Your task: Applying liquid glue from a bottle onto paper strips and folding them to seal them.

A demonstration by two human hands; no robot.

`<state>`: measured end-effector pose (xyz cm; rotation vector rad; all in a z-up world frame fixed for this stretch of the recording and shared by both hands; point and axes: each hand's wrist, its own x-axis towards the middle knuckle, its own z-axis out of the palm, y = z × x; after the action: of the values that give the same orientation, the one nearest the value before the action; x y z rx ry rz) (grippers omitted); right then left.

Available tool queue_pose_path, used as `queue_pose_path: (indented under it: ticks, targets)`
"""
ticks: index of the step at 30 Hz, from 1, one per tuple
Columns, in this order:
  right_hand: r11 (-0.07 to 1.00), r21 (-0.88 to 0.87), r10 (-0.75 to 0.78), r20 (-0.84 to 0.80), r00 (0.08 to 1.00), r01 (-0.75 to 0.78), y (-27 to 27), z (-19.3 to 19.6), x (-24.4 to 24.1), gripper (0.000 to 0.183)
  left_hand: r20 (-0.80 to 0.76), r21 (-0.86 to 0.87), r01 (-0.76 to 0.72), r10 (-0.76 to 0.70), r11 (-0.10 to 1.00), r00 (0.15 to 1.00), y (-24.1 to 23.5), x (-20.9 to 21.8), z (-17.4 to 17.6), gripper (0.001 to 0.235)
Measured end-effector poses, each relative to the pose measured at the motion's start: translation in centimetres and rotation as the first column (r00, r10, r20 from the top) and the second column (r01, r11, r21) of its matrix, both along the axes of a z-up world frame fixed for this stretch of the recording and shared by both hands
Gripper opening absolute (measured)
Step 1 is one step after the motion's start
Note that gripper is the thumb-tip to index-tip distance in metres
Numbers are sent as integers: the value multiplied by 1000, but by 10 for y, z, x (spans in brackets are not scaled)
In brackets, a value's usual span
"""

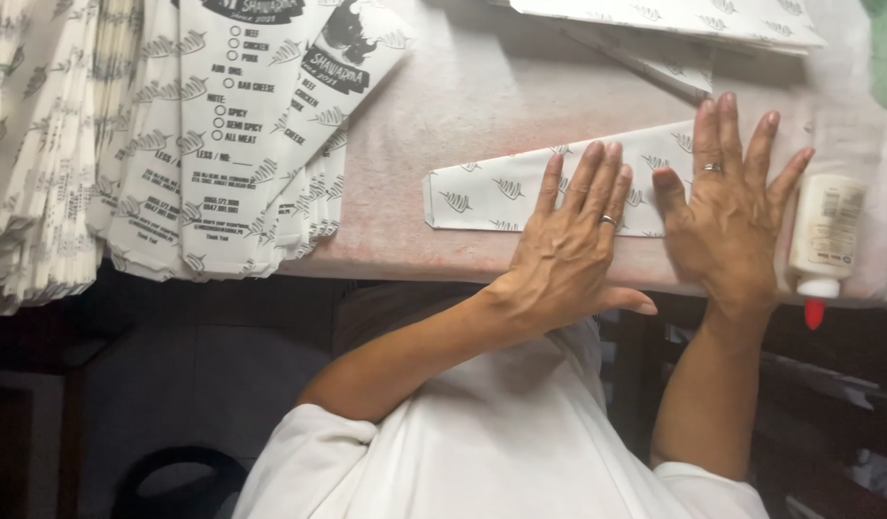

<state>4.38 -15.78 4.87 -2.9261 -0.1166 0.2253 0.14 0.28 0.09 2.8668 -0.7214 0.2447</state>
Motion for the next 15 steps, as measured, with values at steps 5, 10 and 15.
queue_pose_path:
  ticks: [5, 10, 15]
  targets:
    - [999, -3, -44, -6, 999, 44, 1, 0, -1, 114, -312, 148, 5, 42, 989, 949, 41, 7, 16, 153]
    - [999, -11, -51, -26, 998, 51, -12, -5, 6, 118, -393, 226, -113, 196, 968, 898, 100, -3, 27, 155]
    - [957, 217, 27, 601, 799, -195, -37, -24, 30, 76, -366, 214, -294, 355, 932, 860, 87, -14, 27, 169]
